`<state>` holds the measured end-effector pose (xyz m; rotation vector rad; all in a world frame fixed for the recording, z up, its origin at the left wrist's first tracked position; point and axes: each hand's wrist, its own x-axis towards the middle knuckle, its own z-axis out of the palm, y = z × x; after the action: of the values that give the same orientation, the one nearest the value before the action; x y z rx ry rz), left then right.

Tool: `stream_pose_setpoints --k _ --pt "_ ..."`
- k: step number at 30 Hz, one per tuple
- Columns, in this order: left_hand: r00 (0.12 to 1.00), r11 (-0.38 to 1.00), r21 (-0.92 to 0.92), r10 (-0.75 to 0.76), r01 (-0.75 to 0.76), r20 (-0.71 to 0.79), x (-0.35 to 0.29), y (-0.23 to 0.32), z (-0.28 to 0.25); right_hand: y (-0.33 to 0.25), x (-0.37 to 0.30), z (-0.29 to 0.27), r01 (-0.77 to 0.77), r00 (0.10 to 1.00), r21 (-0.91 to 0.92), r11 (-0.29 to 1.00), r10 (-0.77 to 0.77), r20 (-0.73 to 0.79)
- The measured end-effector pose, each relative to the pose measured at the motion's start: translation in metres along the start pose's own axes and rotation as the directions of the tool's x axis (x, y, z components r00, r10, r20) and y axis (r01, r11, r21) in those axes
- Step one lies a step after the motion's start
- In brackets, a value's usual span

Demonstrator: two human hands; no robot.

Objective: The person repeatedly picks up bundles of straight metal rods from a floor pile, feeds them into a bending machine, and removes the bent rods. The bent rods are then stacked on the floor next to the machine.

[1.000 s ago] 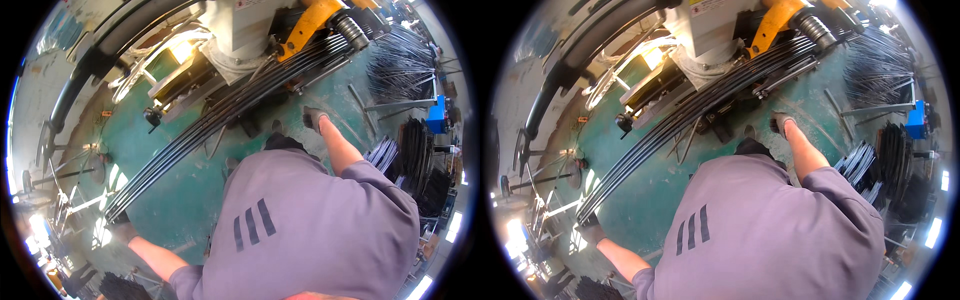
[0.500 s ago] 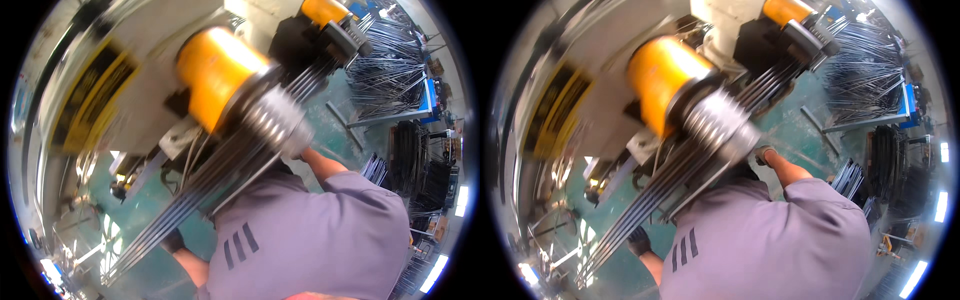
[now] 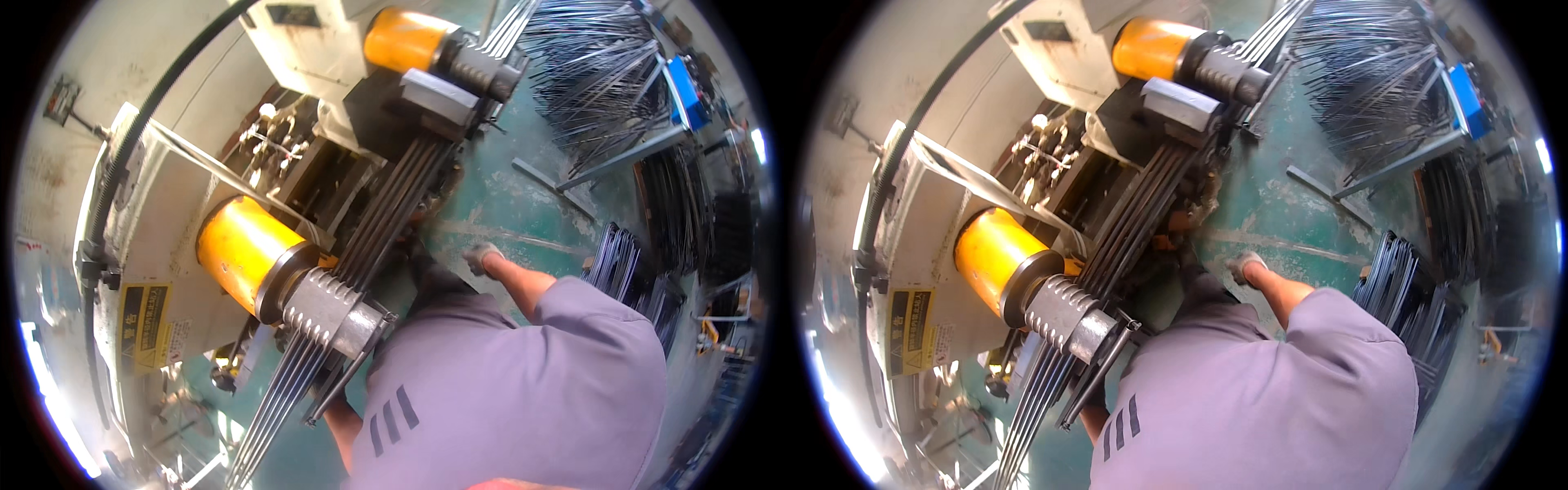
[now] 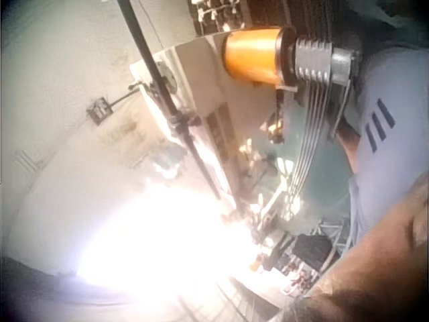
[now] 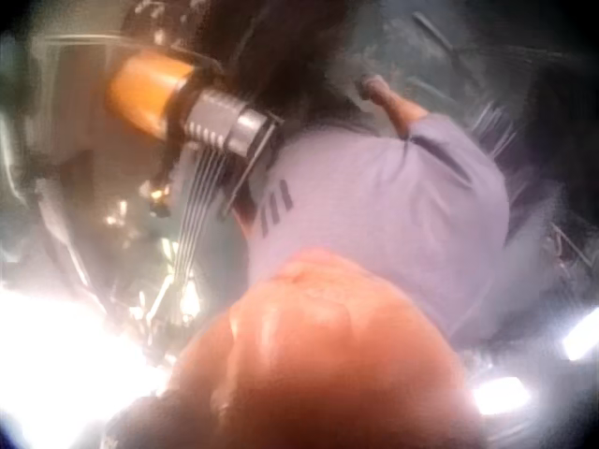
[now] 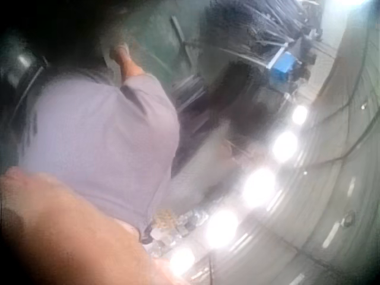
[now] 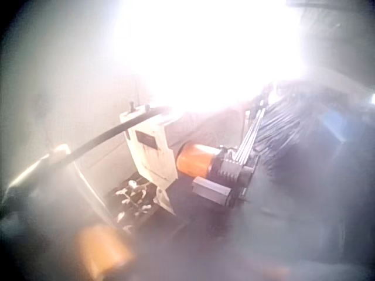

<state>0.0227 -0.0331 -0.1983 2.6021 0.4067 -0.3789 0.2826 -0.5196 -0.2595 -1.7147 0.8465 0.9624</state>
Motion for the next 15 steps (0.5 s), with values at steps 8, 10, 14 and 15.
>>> stream_pose_setpoints --k 8,10,14,15 --pt "0.901 0.759 0.524 0.432 -0.386 0.037 0.030 -0.006 0.009 0.105 -0.031 -0.014 -0.207 0.978 0.465 0.861 0.177 0.107" --pt "0.944 0.759 0.571 0.315 -0.313 0.098 0.006 0.043 -0.022 0.121 -0.033 -0.019 -0.145 0.986 0.502 0.853 0.084 0.142" --pt "0.919 0.742 0.569 0.388 -0.354 0.065 -0.018 -0.008 0.011 0.144 -0.015 -0.036 -0.265 0.952 0.541 0.798 0.126 0.280" --pt "0.951 0.858 0.418 0.305 -0.298 0.052 -0.023 0.003 0.001 0.138 -0.015 -0.034 -0.305 0.936 0.544 0.781 0.142 0.321"
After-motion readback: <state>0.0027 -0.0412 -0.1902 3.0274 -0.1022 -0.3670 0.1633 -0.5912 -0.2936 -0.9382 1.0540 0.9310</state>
